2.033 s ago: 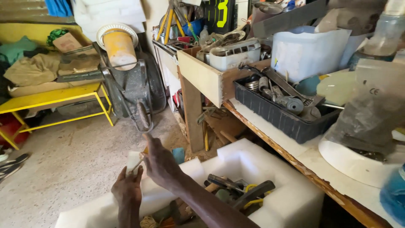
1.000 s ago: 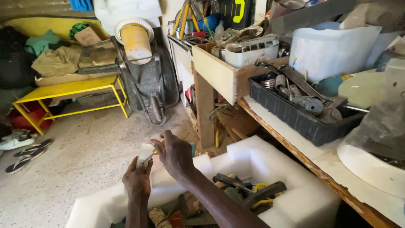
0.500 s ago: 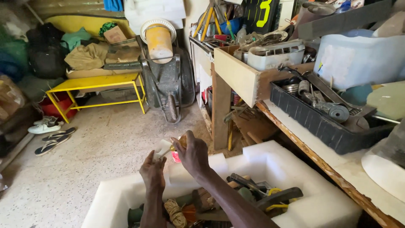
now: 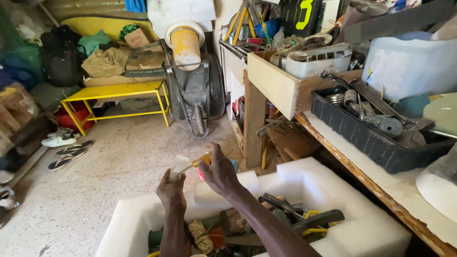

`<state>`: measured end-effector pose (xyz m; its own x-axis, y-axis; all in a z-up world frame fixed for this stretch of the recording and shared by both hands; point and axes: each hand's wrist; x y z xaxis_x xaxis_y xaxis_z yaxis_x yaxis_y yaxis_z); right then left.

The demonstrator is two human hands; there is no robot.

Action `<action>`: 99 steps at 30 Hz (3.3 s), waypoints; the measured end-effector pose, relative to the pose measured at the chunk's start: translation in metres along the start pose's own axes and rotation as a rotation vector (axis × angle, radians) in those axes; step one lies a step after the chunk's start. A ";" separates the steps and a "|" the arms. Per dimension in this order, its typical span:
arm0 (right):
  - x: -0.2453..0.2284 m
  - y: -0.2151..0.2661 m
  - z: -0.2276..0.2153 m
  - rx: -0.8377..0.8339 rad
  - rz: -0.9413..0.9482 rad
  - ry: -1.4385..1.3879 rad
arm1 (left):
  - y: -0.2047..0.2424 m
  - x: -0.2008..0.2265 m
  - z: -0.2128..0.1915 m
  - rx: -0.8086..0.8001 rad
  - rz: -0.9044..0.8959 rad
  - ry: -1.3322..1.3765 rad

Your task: The person holds a white plastic pipe fitting and uses a yellow-handled screwdriver to manipulate a screw inside it. They repeatedly insert and turn the screwdriver while holding the fitting with their other hand in a cluttered workshop environment.

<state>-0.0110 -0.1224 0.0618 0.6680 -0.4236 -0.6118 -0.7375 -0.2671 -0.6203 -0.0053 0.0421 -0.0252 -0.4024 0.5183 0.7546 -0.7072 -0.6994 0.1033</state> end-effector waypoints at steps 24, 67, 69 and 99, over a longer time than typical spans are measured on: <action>-0.031 0.004 -0.013 0.220 -0.279 -0.023 | 0.006 -0.005 -0.008 -0.168 -0.110 0.005; 0.012 -0.049 0.029 0.308 -0.187 0.084 | -0.070 -0.026 0.006 -0.042 -0.126 0.224; 0.016 -0.044 0.031 0.323 -0.120 0.105 | -0.058 -0.013 0.005 -0.098 -0.120 0.222; -0.016 -0.031 0.026 0.082 -0.147 0.008 | -0.028 0.014 0.012 0.023 -0.059 -0.007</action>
<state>0.0033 -0.0852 0.0779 0.7668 -0.3923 -0.5080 -0.6214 -0.2556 -0.7406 0.0161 0.0628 -0.0099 -0.3559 0.5556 0.7514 -0.7164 -0.6785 0.1625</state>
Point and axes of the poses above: each hand's wrist, its own y-axis away from the middle knuckle, its own z-axis out of the palm, x = y × z, and after that the axes turned 1 degree about x, right-handed
